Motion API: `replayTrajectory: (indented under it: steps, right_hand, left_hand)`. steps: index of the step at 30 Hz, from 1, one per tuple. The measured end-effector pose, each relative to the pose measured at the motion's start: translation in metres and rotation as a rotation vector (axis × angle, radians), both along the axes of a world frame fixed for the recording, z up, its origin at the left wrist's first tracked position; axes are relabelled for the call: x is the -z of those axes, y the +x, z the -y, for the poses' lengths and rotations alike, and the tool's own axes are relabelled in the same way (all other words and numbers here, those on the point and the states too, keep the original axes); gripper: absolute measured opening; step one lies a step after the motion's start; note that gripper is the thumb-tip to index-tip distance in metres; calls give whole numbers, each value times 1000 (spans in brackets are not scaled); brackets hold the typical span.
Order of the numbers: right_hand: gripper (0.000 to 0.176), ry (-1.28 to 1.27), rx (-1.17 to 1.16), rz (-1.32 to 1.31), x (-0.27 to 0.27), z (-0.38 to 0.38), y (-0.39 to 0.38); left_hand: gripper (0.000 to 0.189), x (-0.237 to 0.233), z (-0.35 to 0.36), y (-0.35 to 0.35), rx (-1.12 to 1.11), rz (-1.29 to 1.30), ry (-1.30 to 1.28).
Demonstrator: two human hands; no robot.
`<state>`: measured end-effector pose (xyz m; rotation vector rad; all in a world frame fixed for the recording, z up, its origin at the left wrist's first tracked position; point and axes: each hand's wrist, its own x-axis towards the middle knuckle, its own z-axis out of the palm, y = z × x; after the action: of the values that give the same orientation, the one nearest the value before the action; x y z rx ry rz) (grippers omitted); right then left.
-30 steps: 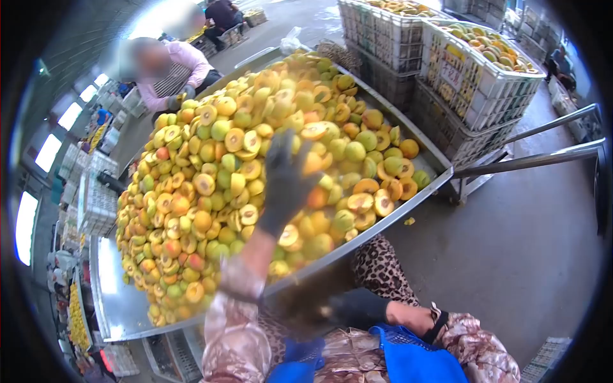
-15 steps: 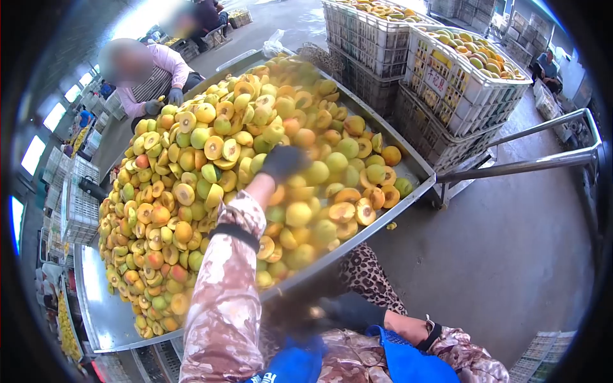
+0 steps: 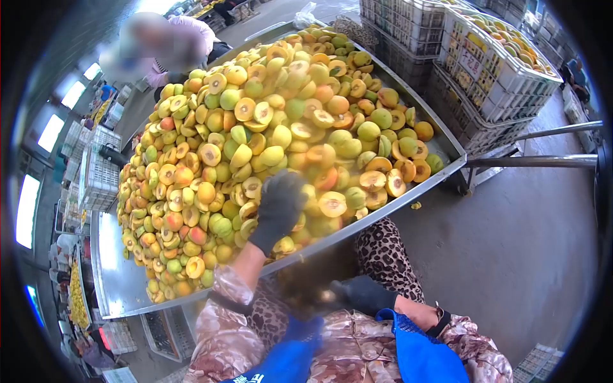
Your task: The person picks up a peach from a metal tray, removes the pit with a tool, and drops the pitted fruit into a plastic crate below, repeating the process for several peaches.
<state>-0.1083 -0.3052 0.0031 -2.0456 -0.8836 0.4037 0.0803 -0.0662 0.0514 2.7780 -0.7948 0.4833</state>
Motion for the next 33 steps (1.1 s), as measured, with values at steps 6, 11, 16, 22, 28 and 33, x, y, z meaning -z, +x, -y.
replayTrajectory:
  steps: [6,11,16,22,28,33]
  right_hand:
    - [22,22,16,-66,6,2,0]
    - [32,-104,126,-16,-36,31,1]
    - [36,-55,261,-79,-41,42,-1]
    - [31,414,453,-355,-57,48,3]
    - [26,883,688,-757,-64,19,48]
    - [27,1179,540,-1363,-79,3,68]
  left_hand:
    - [34,-26,63,77,94,53,-312]
    - [32,46,134,157,24,-293,39]
    - [39,0,122,135,97,-264,37]
    - [41,31,42,142,207,-343,-701]
    - [46,-63,27,-26,197,-730,-883]
    - [45,-62,29,-96,297,-573,-952]
